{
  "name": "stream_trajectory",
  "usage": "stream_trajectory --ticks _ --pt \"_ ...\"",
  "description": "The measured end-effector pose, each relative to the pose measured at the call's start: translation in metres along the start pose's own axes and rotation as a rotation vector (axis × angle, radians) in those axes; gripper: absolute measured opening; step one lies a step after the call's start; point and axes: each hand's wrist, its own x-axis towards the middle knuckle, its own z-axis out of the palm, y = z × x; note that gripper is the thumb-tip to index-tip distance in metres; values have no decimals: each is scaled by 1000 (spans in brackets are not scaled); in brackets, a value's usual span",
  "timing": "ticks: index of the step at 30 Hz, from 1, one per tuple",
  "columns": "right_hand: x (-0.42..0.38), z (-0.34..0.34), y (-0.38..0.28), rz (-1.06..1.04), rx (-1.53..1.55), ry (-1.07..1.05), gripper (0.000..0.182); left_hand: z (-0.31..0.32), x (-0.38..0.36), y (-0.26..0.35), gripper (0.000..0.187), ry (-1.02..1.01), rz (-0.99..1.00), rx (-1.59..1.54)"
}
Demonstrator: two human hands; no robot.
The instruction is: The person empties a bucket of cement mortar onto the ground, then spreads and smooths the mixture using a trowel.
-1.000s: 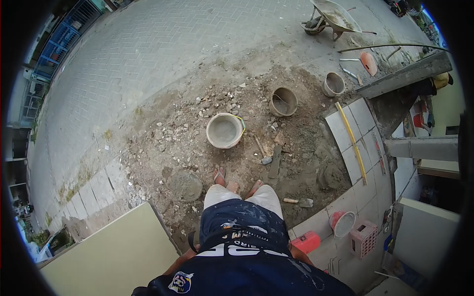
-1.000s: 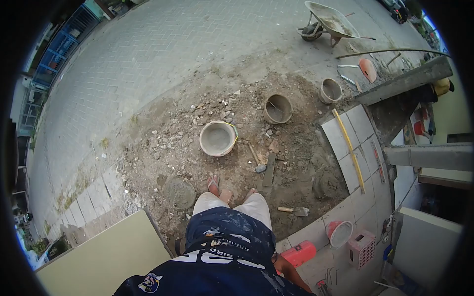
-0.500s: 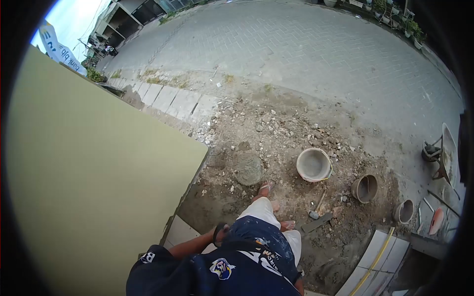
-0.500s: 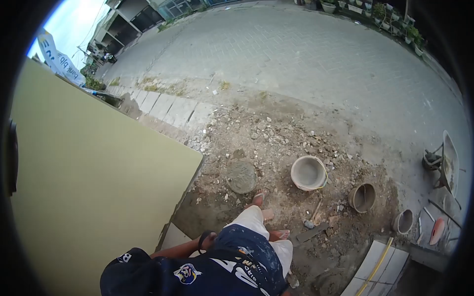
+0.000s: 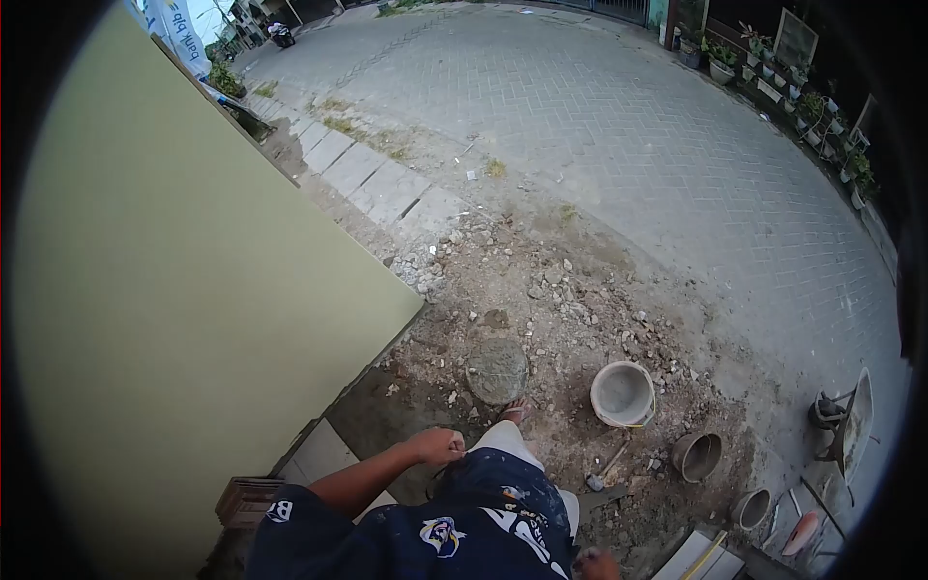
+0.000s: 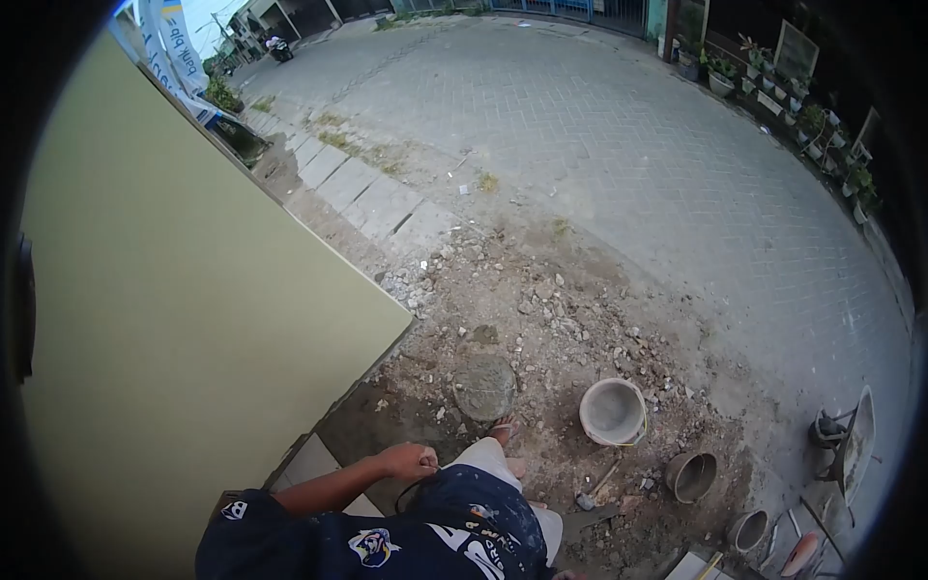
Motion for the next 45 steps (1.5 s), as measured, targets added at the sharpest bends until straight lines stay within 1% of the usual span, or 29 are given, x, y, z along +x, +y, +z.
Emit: stream_trajectory --ticks 1,2,3,4,5,7,9,10,11,13,14,15,17,19,21,22,24,25,27,29,32,33,35,39,41,42,43,44,45 --pt "48 9 12 -157 148 226 27 -10 22 -18 34 31 -31 19" --pt "64 1 -7 -156 193 431 21 -13 41 -30 37 45 -58 33" --pt "76 -16 -29 -250 284 495 17 -26 57 -26 39 20 -111 36" --pt "93 -28 -51 -319 536 468 16 -41 76 -20 42 -10 -164 37" --pt "125 -32 -61 -197 912 278 16 -46 96 -21 42 13 -155 -16" --pt "151 -67 -130 -131 872 175 23 -63 144 -33 43 29 -165 -71" --pt "229 -57 -158 -153 694 96 29 -55 200 -47 40 213 -181 -345" --pt "274 -50 -173 -239 649 101 29 -41 231 -66 33 223 -196 -512" --pt "315 -35 -189 -313 615 97 29 -24 253 -84 33 181 -235 -519" --pt "412 4 -223 -270 507 51 34 2 286 -114 27 299 -251 -1034" --pt "445 11 -253 -302 361 63 45 23 294 -138 23 304 -320 -1137" --pt "458 -4 -307 -177 325 -49 57 49 296 -161 23 284 -348 -1137" --pt "519 24 -360 -108 617 -104 71 89 286 -203 24 332 -537 -1139" --pt "576 48 -408 118 941 -265 70 111 263 -232 24 231 -596 -1104" --pt "609 68 -448 389 1302 -172 61 105 246 -234 24 216 -660 -1069" --pt "616 76 -462 401 1331 -166 61 102 239 -240 24 225 -705 -1046" --pt "620 87 -485 359 2071 -276 51 92 228 -260 24 191 -666 -1043" --pt "618 92 -492 363 2100 -261 51 84 227 -264 24 173 -628 -1069" --pt "610 98 -488 322 2223 -62 48 69 233 -256 23 191 -648 -1054" --pt "596 107 -461 403 2290 -53 44 57 244 -242 22 177 -647 -1022" --pt "557 84 -448 281 2321 20 40 49 256 -232 26 159 -659 -1010" --pt "510 42 -448 193 2187 317 41 46 262 -226 26 109 -621 -963" --pt "471 18 -432 181 2067 677 42 40 263 -206 27 125 -577 -893" --pt "473 37 -408 499 2030 379 40 37 276 -193 36 83 -566 -790" --pt "472 66 -393 586 2047 310 39 30 286 -191 40 56 -557 -722" --pt "474 90 -379 473 2057 311 37 30 299 -187 44 57 -545 -687" --pt "457 81 -360 359 2055 313 37 31 313 -185 44 24 -525 -674" --pt "434 77 -343 376 2130 225 34 31 327 -182 48 28 -501 -646" --pt "419 73 -325 378 2152 257 34 32 343 -178 51 35 -474 -618"
